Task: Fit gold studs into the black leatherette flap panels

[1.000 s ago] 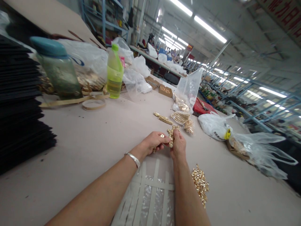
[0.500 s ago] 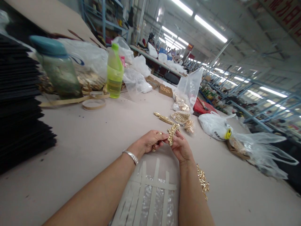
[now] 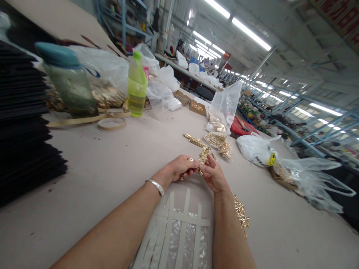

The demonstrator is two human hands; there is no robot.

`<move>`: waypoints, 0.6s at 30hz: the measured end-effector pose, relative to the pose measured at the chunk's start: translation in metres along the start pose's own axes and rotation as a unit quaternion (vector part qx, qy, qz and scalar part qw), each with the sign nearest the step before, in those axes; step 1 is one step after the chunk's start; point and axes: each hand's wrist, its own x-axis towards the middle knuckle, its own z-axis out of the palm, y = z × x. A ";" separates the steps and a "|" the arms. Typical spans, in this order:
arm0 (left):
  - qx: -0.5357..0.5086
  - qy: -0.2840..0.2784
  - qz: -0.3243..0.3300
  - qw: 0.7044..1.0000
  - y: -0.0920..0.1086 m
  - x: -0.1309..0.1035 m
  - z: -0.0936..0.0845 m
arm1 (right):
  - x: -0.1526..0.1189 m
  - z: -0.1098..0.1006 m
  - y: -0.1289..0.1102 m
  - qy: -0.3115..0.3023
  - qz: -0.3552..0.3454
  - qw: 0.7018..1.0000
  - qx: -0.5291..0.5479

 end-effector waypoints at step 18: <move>0.038 -0.064 -0.029 0.997 0.007 -0.008 -0.022 | -0.002 0.011 0.007 0.002 0.034 0.999 0.022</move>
